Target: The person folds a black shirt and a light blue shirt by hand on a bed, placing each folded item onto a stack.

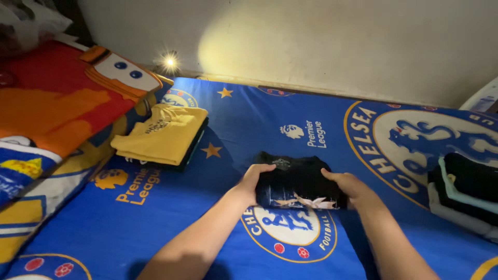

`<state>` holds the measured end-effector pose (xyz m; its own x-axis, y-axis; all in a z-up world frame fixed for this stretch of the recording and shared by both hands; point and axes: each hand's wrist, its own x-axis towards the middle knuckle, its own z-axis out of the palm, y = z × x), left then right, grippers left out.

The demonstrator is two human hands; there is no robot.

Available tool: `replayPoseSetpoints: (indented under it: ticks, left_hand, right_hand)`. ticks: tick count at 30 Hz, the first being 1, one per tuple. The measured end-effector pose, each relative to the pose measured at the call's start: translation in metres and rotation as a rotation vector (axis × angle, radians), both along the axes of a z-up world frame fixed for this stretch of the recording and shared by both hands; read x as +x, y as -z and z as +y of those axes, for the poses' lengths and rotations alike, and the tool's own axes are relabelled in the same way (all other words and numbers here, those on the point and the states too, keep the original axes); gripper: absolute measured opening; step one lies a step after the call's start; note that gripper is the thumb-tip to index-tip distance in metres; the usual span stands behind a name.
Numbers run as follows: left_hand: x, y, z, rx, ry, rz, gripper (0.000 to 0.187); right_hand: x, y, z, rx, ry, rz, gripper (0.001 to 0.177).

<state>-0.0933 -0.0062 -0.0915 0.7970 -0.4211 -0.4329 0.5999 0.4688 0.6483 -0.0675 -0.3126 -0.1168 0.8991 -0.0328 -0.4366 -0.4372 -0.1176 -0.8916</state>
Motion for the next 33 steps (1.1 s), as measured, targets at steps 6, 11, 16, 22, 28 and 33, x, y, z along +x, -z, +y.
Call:
replayPoseSetpoints:
  ticks: [6, 11, 16, 22, 28, 33]
  left_hand:
    - [-0.002, 0.027, 0.014, -0.387, 0.165, -0.064, 0.045]
    - [0.009, 0.026, 0.026, -0.414, 0.067, -0.078, 0.046]
    - [0.012, -0.021, 0.074, -0.507, -0.166, -0.205, 0.043]
    - [0.014, -0.085, 0.165, -0.651, -0.566, -0.430, 0.047]
    - [0.032, -0.058, 0.249, -0.648, -0.764, -0.545, 0.048]
    - [0.037, -0.024, 0.253, -0.634, -0.883, -0.440, 0.048]
  right_hand:
    - [-0.006, -0.014, 0.021, 0.240, -0.171, 0.042, 0.062]
    - [-0.015, -0.058, 0.053, 0.248, -0.166, -0.053, 0.061]
    - [-0.020, -0.103, 0.114, 0.603, 0.061, -0.103, 0.056]
    - [0.095, -0.109, 0.259, 1.202, -0.342, -0.327, 0.044]
    - [0.240, -0.054, 0.406, 1.037, -0.136, -0.264, 0.014]
    - [0.270, -0.016, 0.416, 0.800, -0.033, -0.183, 0.004]
